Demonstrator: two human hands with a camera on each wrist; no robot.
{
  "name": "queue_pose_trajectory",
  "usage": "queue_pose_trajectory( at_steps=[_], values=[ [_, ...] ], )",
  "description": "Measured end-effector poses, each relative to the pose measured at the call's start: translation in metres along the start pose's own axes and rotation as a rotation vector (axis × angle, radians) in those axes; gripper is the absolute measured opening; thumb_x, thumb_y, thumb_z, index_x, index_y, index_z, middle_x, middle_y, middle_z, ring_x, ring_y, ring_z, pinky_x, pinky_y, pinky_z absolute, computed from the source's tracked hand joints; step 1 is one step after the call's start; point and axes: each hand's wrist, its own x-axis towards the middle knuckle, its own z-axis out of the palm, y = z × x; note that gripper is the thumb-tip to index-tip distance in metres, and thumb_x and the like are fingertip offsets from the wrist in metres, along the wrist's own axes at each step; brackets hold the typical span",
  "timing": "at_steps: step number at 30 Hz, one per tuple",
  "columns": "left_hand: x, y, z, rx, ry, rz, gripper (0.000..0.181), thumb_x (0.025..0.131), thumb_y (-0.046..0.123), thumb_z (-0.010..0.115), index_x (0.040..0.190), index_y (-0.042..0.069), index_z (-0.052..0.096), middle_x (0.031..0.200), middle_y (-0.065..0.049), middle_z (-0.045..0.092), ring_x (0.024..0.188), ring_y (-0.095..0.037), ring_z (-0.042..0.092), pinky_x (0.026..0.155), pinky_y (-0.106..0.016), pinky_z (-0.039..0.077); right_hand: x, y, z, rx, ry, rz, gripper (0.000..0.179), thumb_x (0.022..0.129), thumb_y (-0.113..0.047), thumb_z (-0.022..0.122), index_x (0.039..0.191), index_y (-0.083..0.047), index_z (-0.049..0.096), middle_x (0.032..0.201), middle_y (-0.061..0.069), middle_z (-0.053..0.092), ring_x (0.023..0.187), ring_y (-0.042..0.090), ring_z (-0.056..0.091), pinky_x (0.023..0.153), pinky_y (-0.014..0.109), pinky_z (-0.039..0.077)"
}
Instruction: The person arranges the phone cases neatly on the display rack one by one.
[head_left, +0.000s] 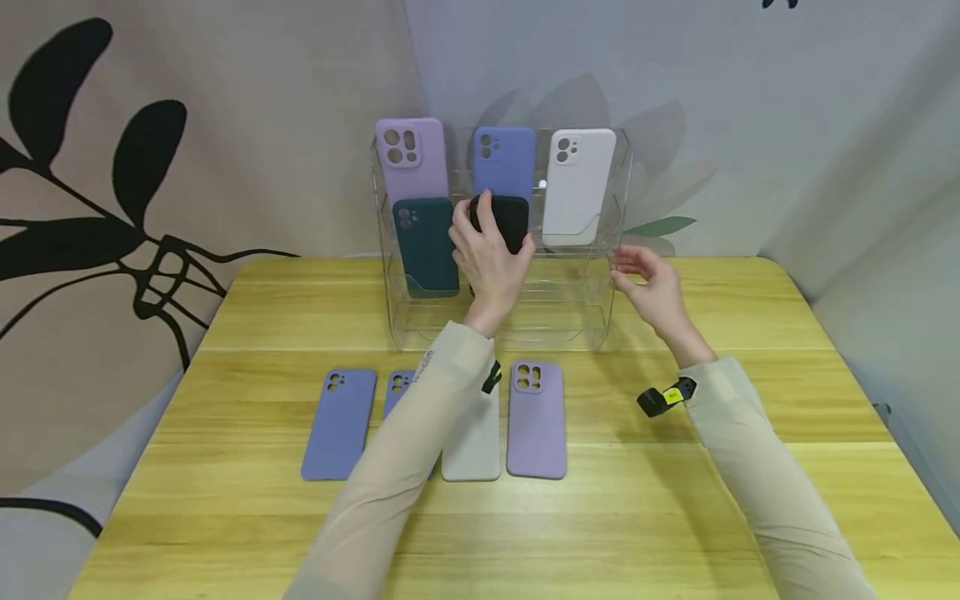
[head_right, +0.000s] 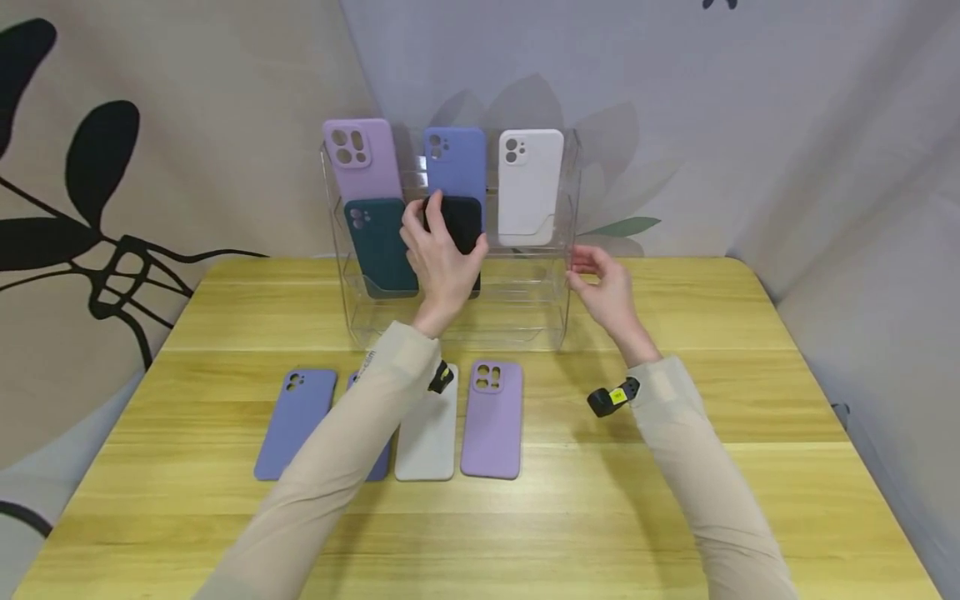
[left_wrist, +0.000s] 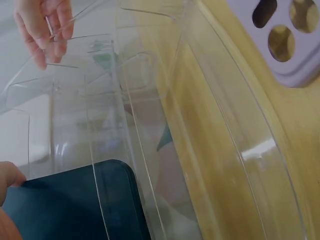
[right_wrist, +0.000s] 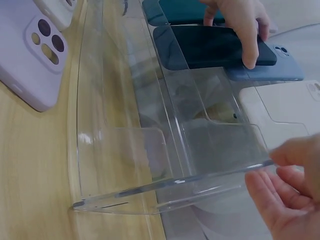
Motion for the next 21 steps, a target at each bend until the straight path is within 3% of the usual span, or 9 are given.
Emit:
queue_pose_trajectory(
  at_steps=[7, 13, 17, 21],
  values=[
    [-0.001, 0.002, 0.003, 0.012, 0.033, -0.020, 0.064, 0.081, 0.033, 0.068, 0.134, 0.011, 0.042, 0.130, -0.015, 0.034, 0.108, -0.032, 0.040, 0.068, -0.047, 0.045, -0.001, 0.000, -0.001, -0.069, -0.018, 0.008, 0.040, 0.082, 0.011, 0.060, 0.122, 0.009, 0.053, 0.117, 0.024, 0.058, 0.096, 0.013, 0.055, 0.080, 0.011, 0.044],
    [-0.002, 0.003, 0.006, 0.028, 0.024, -0.005, 0.065, 0.083, 0.033, 0.067, 0.136, 0.010, 0.038, 0.131, -0.016, 0.032, 0.111, -0.032, 0.039, 0.073, -0.048, 0.045, -0.001, -0.002, -0.001, -0.091, -0.020, 0.031, 0.041, 0.083, 0.011, 0.060, 0.123, 0.009, 0.052, 0.118, 0.024, 0.057, 0.099, 0.025, 0.055, 0.079, 0.010, 0.044],
    [-0.002, 0.004, 0.005, 0.034, -0.020, -0.011, 0.069, 0.084, 0.033, 0.067, 0.140, 0.010, 0.033, 0.136, -0.018, 0.028, 0.117, -0.033, 0.034, 0.078, -0.047, 0.043, -0.001, -0.001, -0.001, -0.092, -0.021, 0.037, 0.041, 0.083, 0.010, 0.060, 0.123, 0.008, 0.052, 0.118, 0.024, 0.057, 0.099, 0.021, 0.055, 0.078, 0.009, 0.044],
    [-0.004, 0.006, -0.004, 0.053, -0.104, -0.019, 0.075, 0.084, 0.033, 0.067, 0.144, 0.011, 0.027, 0.143, -0.020, 0.020, 0.123, -0.035, 0.028, 0.085, -0.047, 0.040, -0.001, 0.000, -0.001, -0.085, -0.028, 0.043, 0.041, 0.084, 0.009, 0.060, 0.124, 0.008, 0.052, 0.117, 0.024, 0.057, 0.099, 0.019, 0.054, 0.078, 0.009, 0.044]
  ],
)
